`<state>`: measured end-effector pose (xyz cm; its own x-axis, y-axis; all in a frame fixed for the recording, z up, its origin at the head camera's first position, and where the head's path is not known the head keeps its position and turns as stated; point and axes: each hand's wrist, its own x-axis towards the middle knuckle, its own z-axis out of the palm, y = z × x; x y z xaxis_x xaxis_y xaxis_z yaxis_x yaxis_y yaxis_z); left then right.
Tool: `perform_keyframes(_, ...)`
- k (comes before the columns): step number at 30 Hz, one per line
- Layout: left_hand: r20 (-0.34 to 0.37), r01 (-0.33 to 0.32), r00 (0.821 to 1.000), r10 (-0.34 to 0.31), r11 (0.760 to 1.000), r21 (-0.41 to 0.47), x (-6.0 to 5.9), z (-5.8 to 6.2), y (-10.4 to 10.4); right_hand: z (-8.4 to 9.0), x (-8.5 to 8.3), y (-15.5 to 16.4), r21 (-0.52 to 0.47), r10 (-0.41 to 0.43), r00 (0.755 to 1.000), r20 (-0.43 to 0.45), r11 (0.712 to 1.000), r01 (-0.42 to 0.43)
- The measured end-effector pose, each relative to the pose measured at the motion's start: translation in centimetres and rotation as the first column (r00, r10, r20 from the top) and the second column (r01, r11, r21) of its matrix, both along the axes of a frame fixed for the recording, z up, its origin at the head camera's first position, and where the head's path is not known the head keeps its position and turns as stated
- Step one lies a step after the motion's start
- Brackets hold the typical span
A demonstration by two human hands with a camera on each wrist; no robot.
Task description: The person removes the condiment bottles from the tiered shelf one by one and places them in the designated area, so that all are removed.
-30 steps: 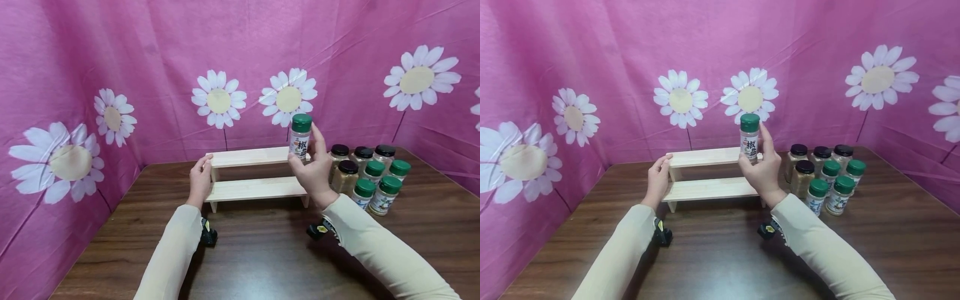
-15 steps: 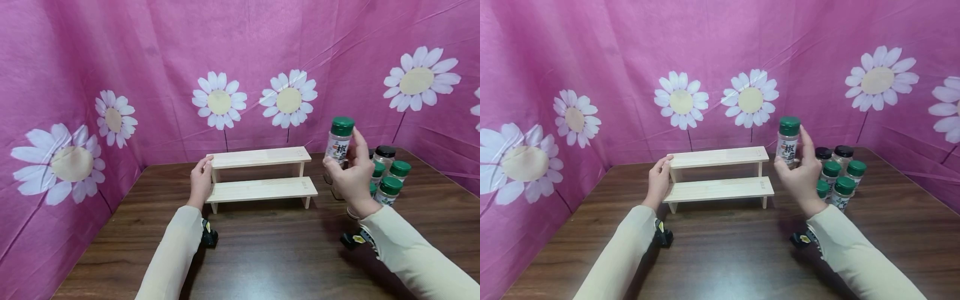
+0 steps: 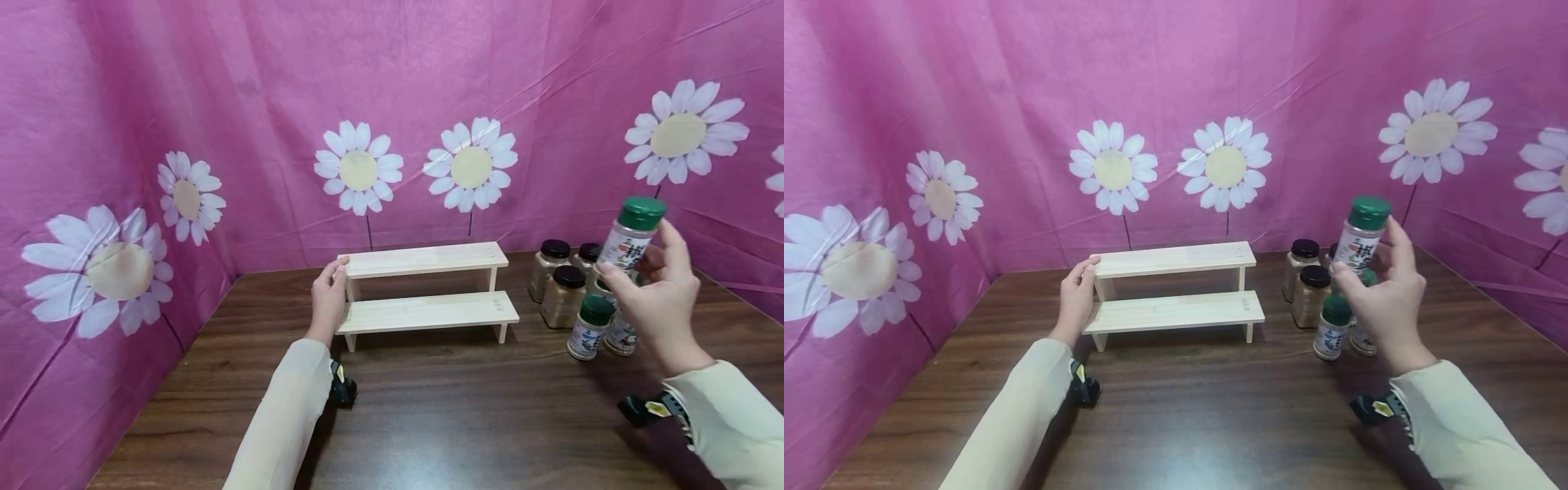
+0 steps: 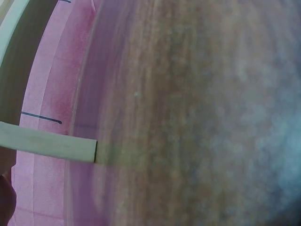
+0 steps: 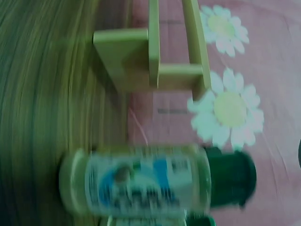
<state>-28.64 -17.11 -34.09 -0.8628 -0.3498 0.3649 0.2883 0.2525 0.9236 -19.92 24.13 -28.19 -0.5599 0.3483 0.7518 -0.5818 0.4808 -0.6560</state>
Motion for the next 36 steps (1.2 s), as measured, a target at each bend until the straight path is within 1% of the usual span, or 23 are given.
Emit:
perform_keyframes(4, -0.002, -0.001, 1.0, 0.001, 1.0, 0.006, 0.1, 0.0, 0.0, -0.1, 0.5, 2.0, 0.019, -0.07, 0.997, 0.036, 0.997, 0.069)
perform_keyframes(8, 0.004, 0.001, 1.0, -0.001, 1.0, 0.0, 0.2, -0.1, 0.0, -0.5, 0.9, 4.0, 0.042, -0.132, 0.989, 0.071, 0.991, 0.129)
perform_keyframes(12, 0.001, 0.003, 1.0, -0.003, 1.0, 0.006, 0.3, -0.3, 0.1, -0.7, 1.3, 5.8, 0.053, -0.155, 0.981, 0.117, 0.987, 0.15)
perform_keyframes(14, -0.002, 0.003, 1.0, -0.003, 1.0, 0.01, 0.2, -0.3, 0.2, -1.2, 1.3, 6.8, 0.039, -0.137, 0.981, 0.138, 0.99, 0.133)
perform_keyframes(15, -0.003, 0.002, 1.0, -0.002, 1.0, 0.01, 0.2, -0.3, 0.2, -1.7, 1.0, 7.6, 0.026, -0.113, 0.986, 0.126, 0.994, 0.11)
perform_keyframes(16, -0.003, 0.001, 1.0, -0.001, 1.0, 0.01, 0.2, -0.3, 0.2, -2.1, 0.9, 8.1, 0.025, -0.106, 0.987, 0.125, 0.994, 0.104)
perform_keyframes(19, -0.001, 0.005, 1.0, -0.005, 1.0, 0.008, 0.2, -0.2, 0.1, -3.3, 0.6, 9.6, 0.018, -0.064, 0.988, 0.142, 0.998, 0.062)
perform_keyframes(21, -0.005, 0.006, 1.0, -0.006, 1.0, 0.01, 0.2, -0.2, 0.1, -3.8, 0.7, 10.0, 0.039, -0.047, 0.985, 0.168, 0.998, 0.041)
perform_keyframes(22, -0.006, 0.009, 1.0, -0.009, 1.0, 0.011, 0.2, -0.2, 0.0, -3.8, 1.0, 10.0, 0.06, -0.052, 0.978, 0.201, 0.997, 0.041)
perform_keyframes(23, -0.008, 0.012, 1.0, -0.012, 1.0, 0.011, 0.1, -0.1, 0.0, -3.9, 1.0, 10.1, 0.063, -0.035, 0.974, 0.225, 0.998, 0.022)
perform_keyframes(25, -0.009, 0.015, 1.0, -0.015, 1.0, 0.009, 0.1, -0.1, 0.1, -4.2, 1.2, 10.4, 0.09, -0.015, 0.968, 0.251, 0.996, -0.008)
perform_keyframes(28, -0.012, 0.019, 1.0, -0.018, 1.0, 0.002, 0.2, -0.1, 0.1, -4.7, 1.1, 10.9, 0.118, 0.04, 0.958, 0.286, 0.99, -0.076)
perform_keyframes(30, -0.013, 0.014, 1.0, -0.014, 1.0, 0.0, 0.2, -0.1, 0.1, -5.1, 1.0, 11.3, 0.118, 0.091, 0.947, 0.308, 0.984, -0.133)
perform_keyframes(32, -0.015, 0.01, 1.0, -0.01, 1.0, -0.001, 0.2, 0.0, 0.1, -5.5, 0.8, 11.7, 0.105, 0.136, 0.93, 0.342, 0.978, -0.182)
perform_keyframes(34, -0.017, 0.006, 1.0, -0.006, 1.0, -0.001, 0.1, 0.0, 0.0, -5.9, 0.6, 12.1, 0.086, 0.165, 0.914, 0.371, 0.974, -0.21)
perform_keyframes(36, -0.019, 0.005, 1.0, -0.005, 1.0, -0.001, 0.1, 0.0, -0.1, -6.3, 0.4, 12.5, 0.074, 0.177, 0.904, 0.39, 0.972, -0.222)
